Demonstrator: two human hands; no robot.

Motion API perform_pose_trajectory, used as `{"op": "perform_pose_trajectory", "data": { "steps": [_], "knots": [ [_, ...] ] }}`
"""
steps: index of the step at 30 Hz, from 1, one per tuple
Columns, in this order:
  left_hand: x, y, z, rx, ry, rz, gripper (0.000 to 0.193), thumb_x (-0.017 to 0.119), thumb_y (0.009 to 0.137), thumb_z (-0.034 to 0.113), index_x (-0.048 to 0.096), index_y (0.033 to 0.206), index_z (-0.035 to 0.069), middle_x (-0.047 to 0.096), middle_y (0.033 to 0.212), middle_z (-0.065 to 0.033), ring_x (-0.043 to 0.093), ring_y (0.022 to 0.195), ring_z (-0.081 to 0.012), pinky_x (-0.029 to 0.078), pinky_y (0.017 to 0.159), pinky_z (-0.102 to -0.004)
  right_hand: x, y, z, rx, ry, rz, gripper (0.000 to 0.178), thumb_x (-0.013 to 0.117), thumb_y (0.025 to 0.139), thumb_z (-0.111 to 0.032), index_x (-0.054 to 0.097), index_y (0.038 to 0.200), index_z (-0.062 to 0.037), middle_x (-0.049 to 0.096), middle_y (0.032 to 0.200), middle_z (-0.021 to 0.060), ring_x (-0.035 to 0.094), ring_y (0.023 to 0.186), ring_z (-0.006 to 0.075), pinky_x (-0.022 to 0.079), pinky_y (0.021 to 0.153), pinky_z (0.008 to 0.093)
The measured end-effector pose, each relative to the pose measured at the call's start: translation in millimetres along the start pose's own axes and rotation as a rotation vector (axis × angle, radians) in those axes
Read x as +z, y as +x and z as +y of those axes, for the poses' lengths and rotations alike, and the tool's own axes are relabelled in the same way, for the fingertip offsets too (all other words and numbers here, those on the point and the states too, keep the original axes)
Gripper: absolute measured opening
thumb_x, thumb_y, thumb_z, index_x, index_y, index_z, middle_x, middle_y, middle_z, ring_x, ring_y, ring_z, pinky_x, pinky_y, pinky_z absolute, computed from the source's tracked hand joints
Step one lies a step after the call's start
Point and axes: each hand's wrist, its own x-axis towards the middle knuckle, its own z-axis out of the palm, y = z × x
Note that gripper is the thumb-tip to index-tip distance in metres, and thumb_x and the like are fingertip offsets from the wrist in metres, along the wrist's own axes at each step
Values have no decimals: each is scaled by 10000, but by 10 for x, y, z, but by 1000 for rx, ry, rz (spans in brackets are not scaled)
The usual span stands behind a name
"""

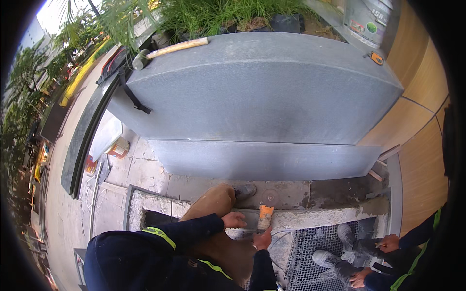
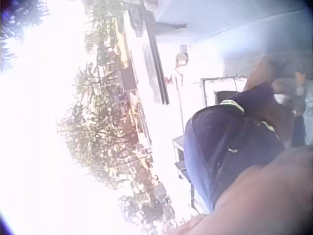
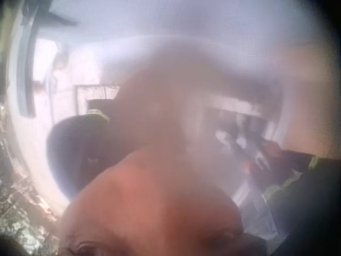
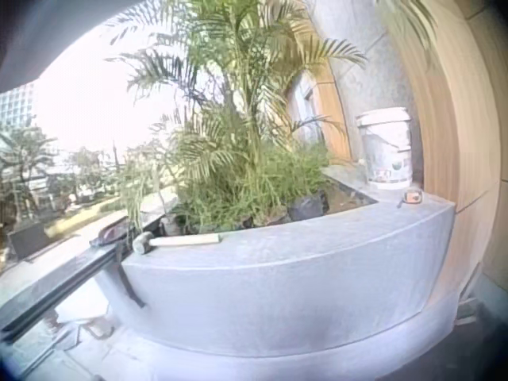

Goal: The person uses an angle grinder to cut a concrete stair edge and removes loose pieces. They reposition the grinder and continue cutting along the stair riser while another worker assists by clearing debris.

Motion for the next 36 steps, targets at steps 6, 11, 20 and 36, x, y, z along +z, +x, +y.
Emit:
{"op": "perform_pose_trajectory", "data": {
  "steps": [6,11,20,36],
  "knots": [
    [-40,-682,178,360,0,211,449,671,863,199,547,1230,-30,682,982,-128,654,914,-205,520,808,-343,66,113,287,-74,-44,49,923,811,621,-171,318,1386,-18,651,1052,270,619,1013,449,496,881,466],
    [-336,-1336,297,449,270,538,233,630,840,126,604,1057,45,628,843,-142,630,818,-321,497,722,-422,53,205,321,-65,-41,72,902,810,629,-158,325,1380,-40,650,1058,263,619,1023,445,495,884,467],
    [-182,-1356,108,556,461,672,155,621,835,136,621,979,77,639,906,-116,621,860,-336,505,751,-428,126,118,260,-79,-99,44,857,780,660,-170,318,1366,-20,640,1030,299,626,968,468,498,857,492],
    [-385,-1308,338,489,466,634,155,665,786,67,653,940,77,637,812,-112,624,743,-314,503,678,-405,93,69,49,111,-41,15,839,785,649,-211,359,1350,-31,626,1093,261,607,1017,441,491,876,478]
  ]
}}
